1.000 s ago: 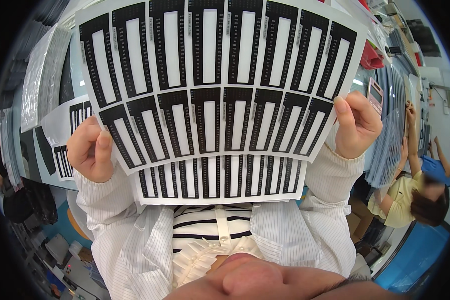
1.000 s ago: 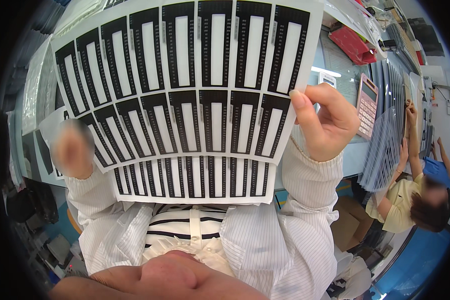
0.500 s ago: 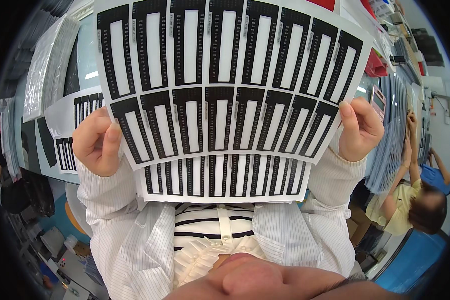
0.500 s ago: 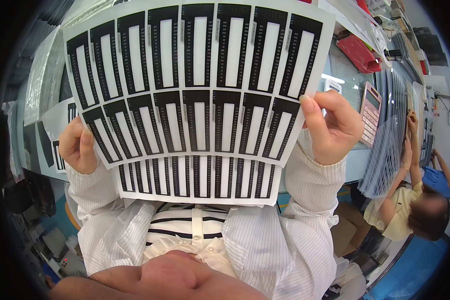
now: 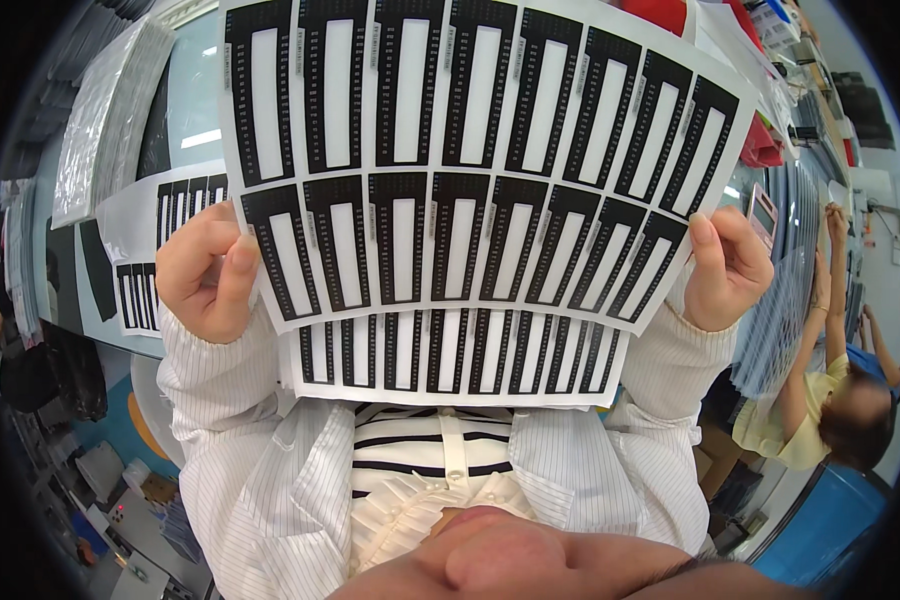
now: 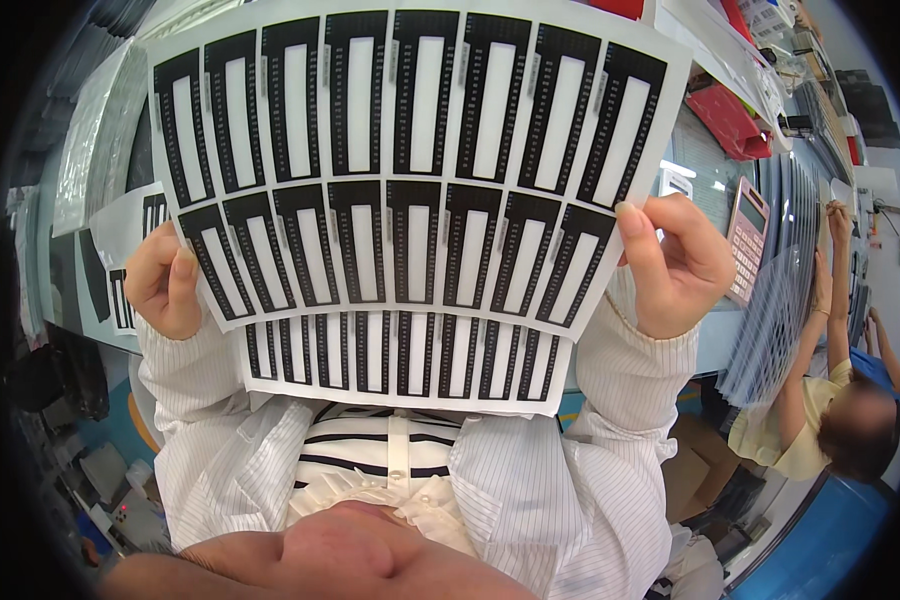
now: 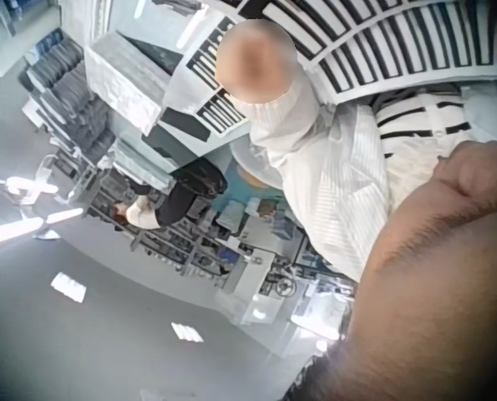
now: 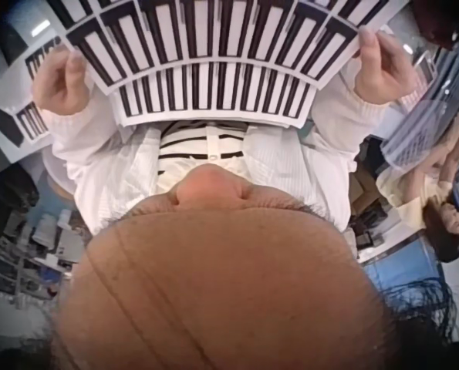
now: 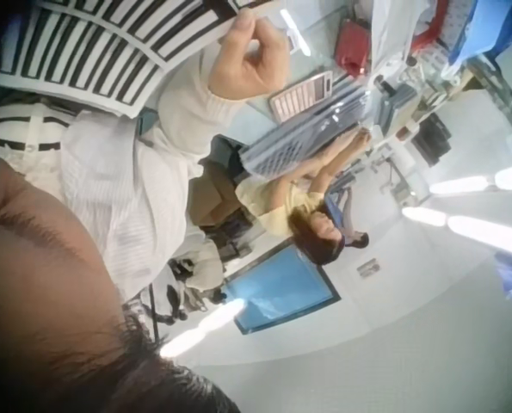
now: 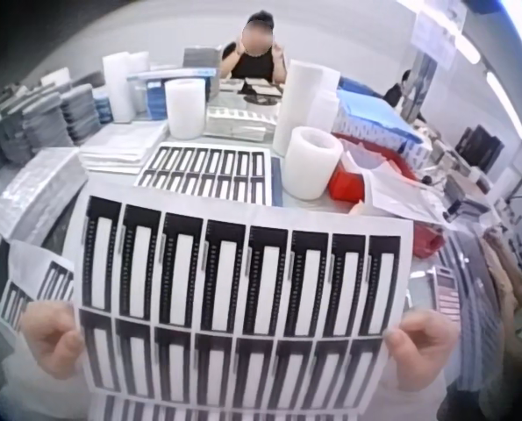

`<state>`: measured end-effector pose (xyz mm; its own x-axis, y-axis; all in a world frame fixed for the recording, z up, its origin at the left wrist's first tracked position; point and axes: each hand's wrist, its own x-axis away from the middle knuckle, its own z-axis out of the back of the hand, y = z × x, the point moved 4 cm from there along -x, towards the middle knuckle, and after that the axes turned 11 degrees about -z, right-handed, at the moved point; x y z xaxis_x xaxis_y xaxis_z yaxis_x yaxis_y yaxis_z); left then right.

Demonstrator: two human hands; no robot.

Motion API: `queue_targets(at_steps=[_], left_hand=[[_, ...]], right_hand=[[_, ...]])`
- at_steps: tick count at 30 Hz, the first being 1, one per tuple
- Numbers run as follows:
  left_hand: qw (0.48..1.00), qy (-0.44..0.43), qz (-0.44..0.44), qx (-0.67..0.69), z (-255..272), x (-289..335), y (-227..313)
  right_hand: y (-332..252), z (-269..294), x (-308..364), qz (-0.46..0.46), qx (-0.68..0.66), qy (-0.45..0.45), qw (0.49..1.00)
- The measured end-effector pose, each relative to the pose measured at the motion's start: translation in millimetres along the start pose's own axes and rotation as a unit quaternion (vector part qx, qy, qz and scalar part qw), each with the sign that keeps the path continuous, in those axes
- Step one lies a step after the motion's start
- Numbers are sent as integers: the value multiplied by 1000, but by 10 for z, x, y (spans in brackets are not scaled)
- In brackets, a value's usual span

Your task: Inspecting and organizing small electronic components from sheets into specialized trays.

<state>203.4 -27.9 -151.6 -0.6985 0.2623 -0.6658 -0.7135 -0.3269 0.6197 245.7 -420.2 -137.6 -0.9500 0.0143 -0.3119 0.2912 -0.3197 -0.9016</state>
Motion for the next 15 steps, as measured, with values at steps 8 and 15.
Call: queue_targets(at_steps=[8, 15], left_hand=[[1000, -8, -2, -5, 3, -23, 11], [1000, -18, -2, -16, 17, -29, 25]], right_hand=[[19, 6, -1, 6, 2, -3, 1000], [26, 7, 14, 4, 6, 8, 1000]])
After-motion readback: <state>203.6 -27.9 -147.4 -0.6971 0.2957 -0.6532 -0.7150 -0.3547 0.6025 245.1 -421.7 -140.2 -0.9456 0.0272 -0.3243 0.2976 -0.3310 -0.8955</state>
